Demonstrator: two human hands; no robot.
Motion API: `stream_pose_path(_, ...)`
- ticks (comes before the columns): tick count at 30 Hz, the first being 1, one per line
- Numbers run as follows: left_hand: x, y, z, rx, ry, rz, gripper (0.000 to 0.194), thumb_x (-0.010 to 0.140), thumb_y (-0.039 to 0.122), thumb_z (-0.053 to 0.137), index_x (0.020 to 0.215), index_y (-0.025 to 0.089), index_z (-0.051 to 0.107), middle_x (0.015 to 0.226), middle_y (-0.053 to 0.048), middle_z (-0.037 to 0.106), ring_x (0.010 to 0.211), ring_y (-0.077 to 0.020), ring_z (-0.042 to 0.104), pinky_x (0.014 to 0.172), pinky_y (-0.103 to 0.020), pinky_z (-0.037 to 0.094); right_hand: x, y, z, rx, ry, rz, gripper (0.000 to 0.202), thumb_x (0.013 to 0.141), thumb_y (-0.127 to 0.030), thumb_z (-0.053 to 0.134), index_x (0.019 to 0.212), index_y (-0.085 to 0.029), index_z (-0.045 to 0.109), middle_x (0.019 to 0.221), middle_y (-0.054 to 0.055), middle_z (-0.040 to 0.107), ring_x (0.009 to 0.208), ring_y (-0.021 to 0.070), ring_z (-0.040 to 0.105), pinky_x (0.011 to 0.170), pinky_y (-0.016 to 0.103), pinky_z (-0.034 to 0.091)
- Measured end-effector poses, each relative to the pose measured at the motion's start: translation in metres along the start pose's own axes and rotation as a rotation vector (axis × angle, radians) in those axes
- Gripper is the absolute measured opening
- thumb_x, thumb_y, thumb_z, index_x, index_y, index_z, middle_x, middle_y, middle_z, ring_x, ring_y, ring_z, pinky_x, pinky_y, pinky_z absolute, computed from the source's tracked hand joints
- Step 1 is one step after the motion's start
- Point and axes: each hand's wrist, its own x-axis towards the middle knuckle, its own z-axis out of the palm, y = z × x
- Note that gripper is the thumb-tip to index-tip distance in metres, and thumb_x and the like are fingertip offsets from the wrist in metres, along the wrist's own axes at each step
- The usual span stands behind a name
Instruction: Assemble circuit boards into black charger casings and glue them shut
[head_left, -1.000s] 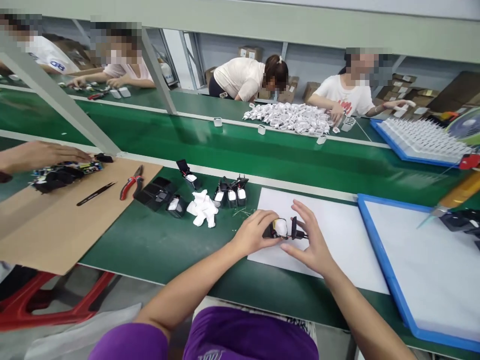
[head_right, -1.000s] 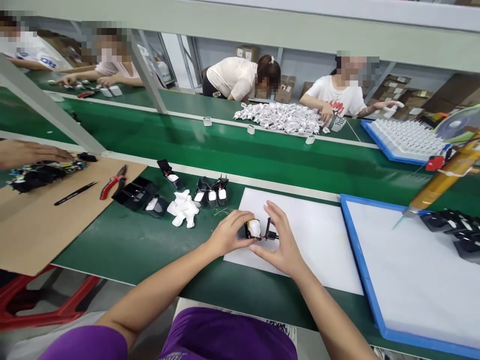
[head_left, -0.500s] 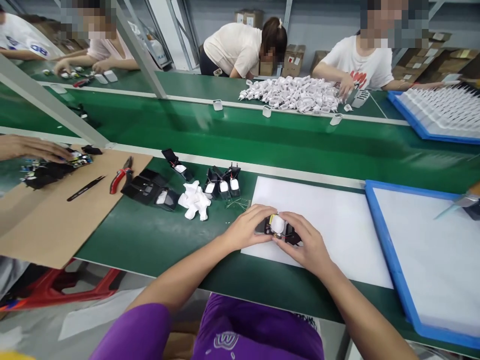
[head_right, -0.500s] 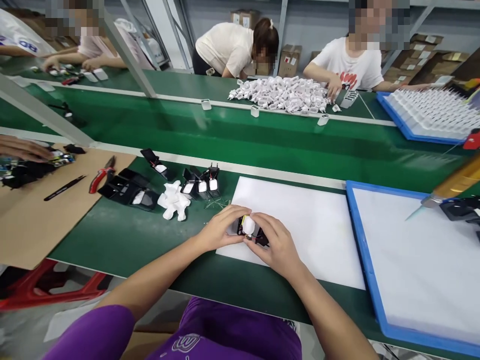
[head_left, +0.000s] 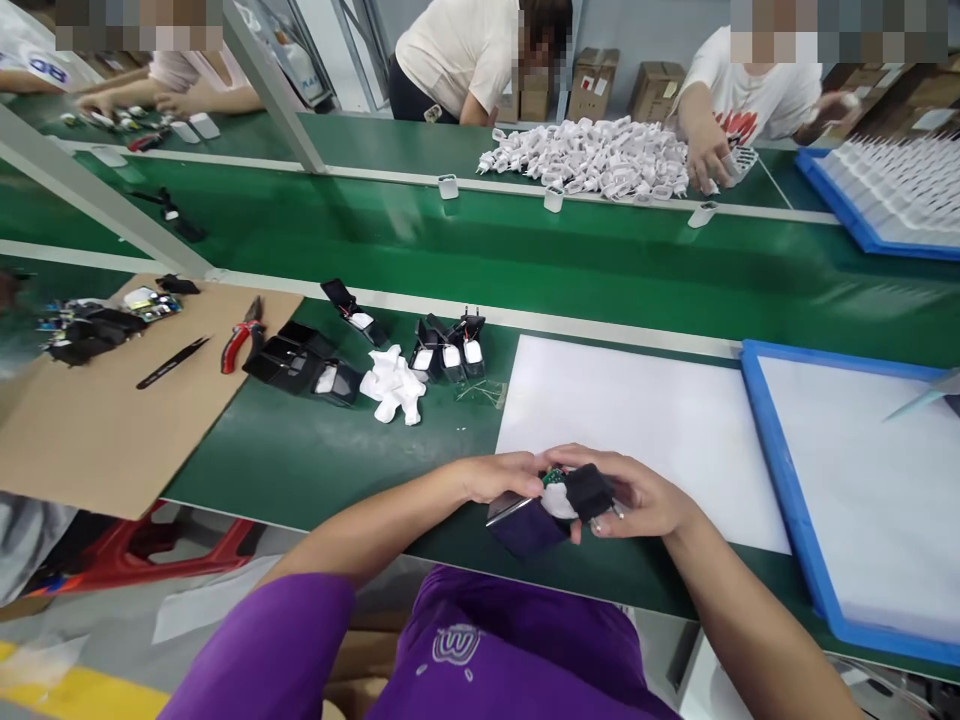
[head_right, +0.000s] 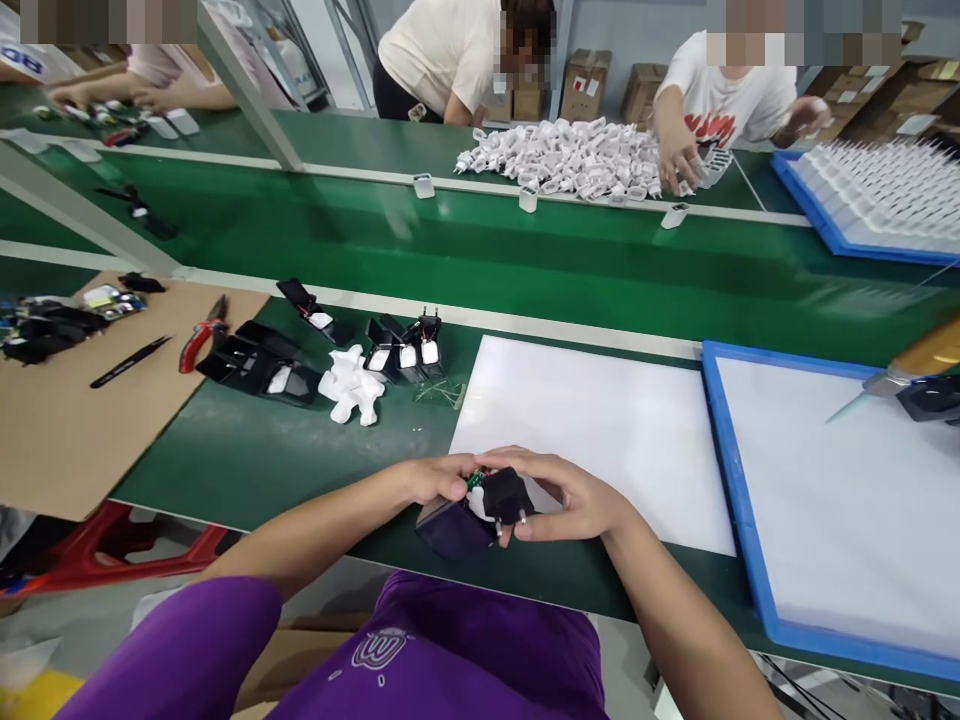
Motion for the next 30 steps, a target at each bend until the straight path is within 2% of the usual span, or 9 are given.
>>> stream_pose_path(3,-0.001,-0.003,-0.001,-0.038,0.006,-0.040,0.068,0.042,0.072,0.082,0.075,0.014,0.071,0.061,-0.005,0.070,0.066,-0.0257,0.070,0.064,-0.036,0.057,-0.002,0.002,0.003,0.009,0.009,0.038,0.060,0.082,-0.032,0.075,0.137,-0.029,0.052,0.127,0.009,0.062,0.109,0.0232,0.065,0.094,0.040,0.054)
stream_pose_path(7,-0.002,0.006,-0.002,-0.161,0.073,-0.024,0.072,0.052,0.072,0.079,0.089,0.011,0.072,0.069,-0.007,0.072,0.065,-0.0235,0.070,0.064,-0.035,0.056,-0.006,0.016,0.005,-0.020,0.306,0.137,0.056,0.073,-0.039,0.082,0.122,-0.026,0.060,0.117,0.009,0.066,0.107,0.0250,0.065,0.089,0.039,0.056)
stream_pose_path(10,0.002,0.014,-0.006,-0.197,0.291,0.041,0.064,0.063,0.066,0.078,0.094,0.010,0.070,0.080,-0.009,0.074,0.069,-0.0203,0.069,0.067,-0.032,0.054,-0.003,0.033,0.008,-0.011,0.546,0.195,0.060,0.068,-0.049,0.083,0.118,-0.025,0.060,0.118,0.010,0.067,0.108,0.0270,0.065,0.092,0.042,0.055)
stream_pose_path(12,0.006,0.016,-0.012,-0.091,0.441,0.120,0.058,0.067,0.065,0.075,0.089,0.011,0.068,0.080,-0.007,0.073,0.070,-0.0179,0.067,0.065,-0.029,0.051,0.000,0.046,0.009,0.029,0.642,0.241,0.065,0.065,-0.058,0.082,0.117,-0.026,0.059,0.119,0.010,0.067,0.110,0.0284,0.064,0.094,0.045,0.054)
stream_pose_path(17,-0.001,0.020,-0.025,0.481,0.910,0.352,0.040,0.083,0.057,0.061,0.082,0.016,0.062,0.069,0.000,0.067,0.059,-0.0117,0.059,0.059,-0.023,0.046,0.007,0.066,0.012,0.075,0.720,0.246,0.063,0.068,-0.061,0.078,0.116,-0.026,0.056,0.121,0.010,0.065,0.112,0.0281,0.063,0.095,0.045,0.053)
stream_pose_path(19,-0.011,0.027,-0.024,0.692,1.007,0.416,0.039,0.092,0.053,0.048,0.090,0.017,0.062,0.080,-0.002,0.070,0.068,-0.0142,0.063,0.065,-0.026,0.048,0.010,0.069,0.014,0.087,0.752,0.227,0.061,0.070,-0.059,0.077,0.116,-0.026,0.055,0.119,0.011,0.066,0.110,0.0277,0.063,0.094,0.045,0.053)
stream_pose_path(21,-0.020,0.032,-0.019,0.934,0.988,0.450,0.043,0.089,0.057,0.053,0.105,0.018,0.062,0.098,-0.007,0.072,0.087,-0.0206,0.065,0.078,-0.033,0.050,0.012,0.069,0.016,0.091,0.788,0.202,0.059,0.070,-0.055,0.078,0.117,-0.026,0.054,0.117,0.010,0.066,0.110,0.0271,0.063,0.095,0.045,0.053)
stream_pose_path(25,-0.021,0.028,-0.006,1.333,0.786,0.411,0.076,0.069,0.059,0.076,0.130,0.021,0.053,0.126,-0.011,0.065,0.111,-0.0326,0.059,0.097,-0.049,0.045,0.013,0.060,0.021,0.082,0.839,0.166,0.060,0.071,-0.048,0.080,0.120,-0.028,0.051,0.118,0.008,0.065,0.113,0.0257,0.061,0.095,0.043,0.053)
stream_pose_path(30,-0.013,0.018,0.005,1.207,0.729,0.515,0.062,0.080,0.041,0.073,0.133,0.022,0.048,0.131,-0.010,0.062,0.117,-0.0273,0.059,0.100,-0.041,0.047,0.007,0.031,0.021,-0.003,0.764,0.126,0.062,0.076,-0.037,0.080,0.128,-0.029,0.048,0.126,0.008,0.062,0.117,0.0237,0.060,0.099,0.040,0.052)
